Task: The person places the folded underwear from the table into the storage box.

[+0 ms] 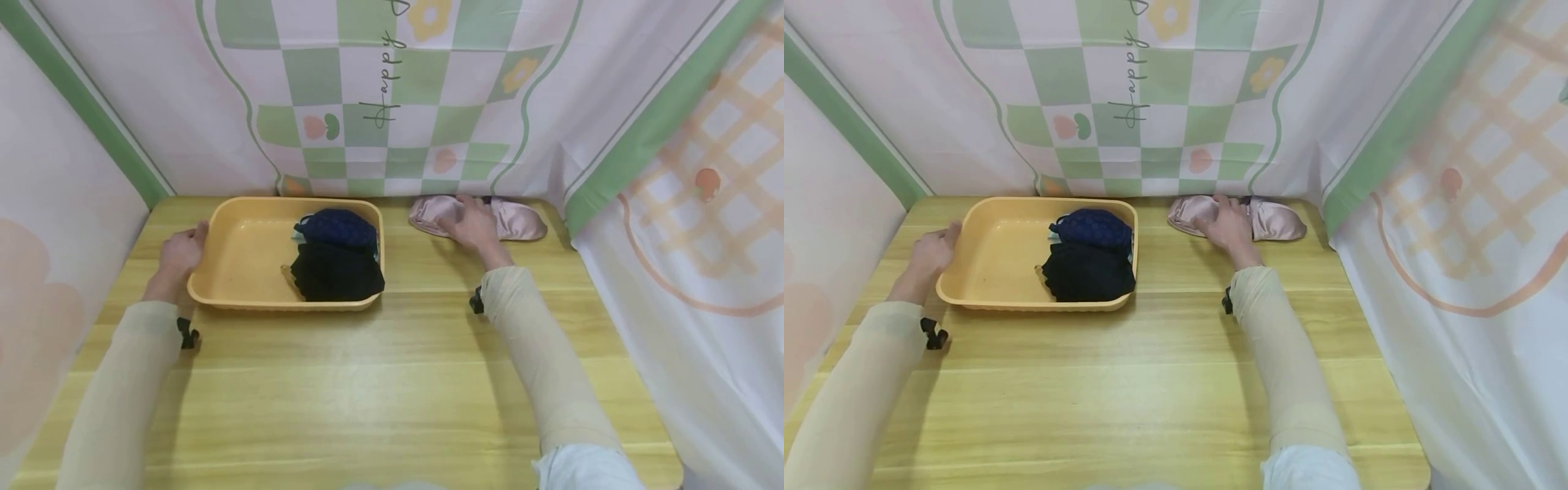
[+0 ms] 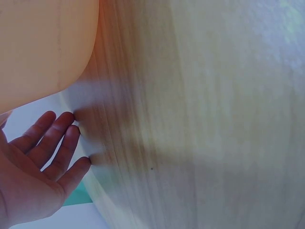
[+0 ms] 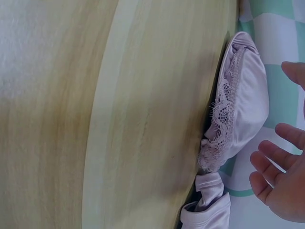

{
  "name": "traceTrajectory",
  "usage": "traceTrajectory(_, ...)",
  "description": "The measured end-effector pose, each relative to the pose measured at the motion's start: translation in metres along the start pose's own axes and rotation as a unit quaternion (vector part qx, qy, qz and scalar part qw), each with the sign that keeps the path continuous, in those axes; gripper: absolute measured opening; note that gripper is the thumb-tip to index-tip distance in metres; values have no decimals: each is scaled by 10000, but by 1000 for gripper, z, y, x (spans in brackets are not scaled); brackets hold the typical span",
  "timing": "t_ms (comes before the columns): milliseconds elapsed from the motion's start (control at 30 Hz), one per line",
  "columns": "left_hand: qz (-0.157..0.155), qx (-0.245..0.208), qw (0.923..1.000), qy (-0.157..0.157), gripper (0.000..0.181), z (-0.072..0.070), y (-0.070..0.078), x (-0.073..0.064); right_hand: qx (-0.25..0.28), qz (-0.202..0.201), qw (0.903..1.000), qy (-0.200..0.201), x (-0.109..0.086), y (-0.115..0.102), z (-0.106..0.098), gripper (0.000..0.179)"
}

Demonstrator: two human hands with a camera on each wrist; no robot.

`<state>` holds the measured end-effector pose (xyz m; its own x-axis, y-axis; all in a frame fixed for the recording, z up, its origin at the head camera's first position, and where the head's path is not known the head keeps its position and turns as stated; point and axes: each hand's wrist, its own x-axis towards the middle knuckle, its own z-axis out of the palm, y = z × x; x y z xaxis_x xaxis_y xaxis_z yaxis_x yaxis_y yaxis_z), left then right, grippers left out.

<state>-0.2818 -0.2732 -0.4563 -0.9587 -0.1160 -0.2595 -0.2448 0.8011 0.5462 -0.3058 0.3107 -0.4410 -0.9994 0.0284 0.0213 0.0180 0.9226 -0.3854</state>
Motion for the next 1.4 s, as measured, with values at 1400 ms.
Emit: traceTrajectory(1400,-48,-149,9999,45,89,2,-4,7,-199,271,9972,-663,21,11,23,104)
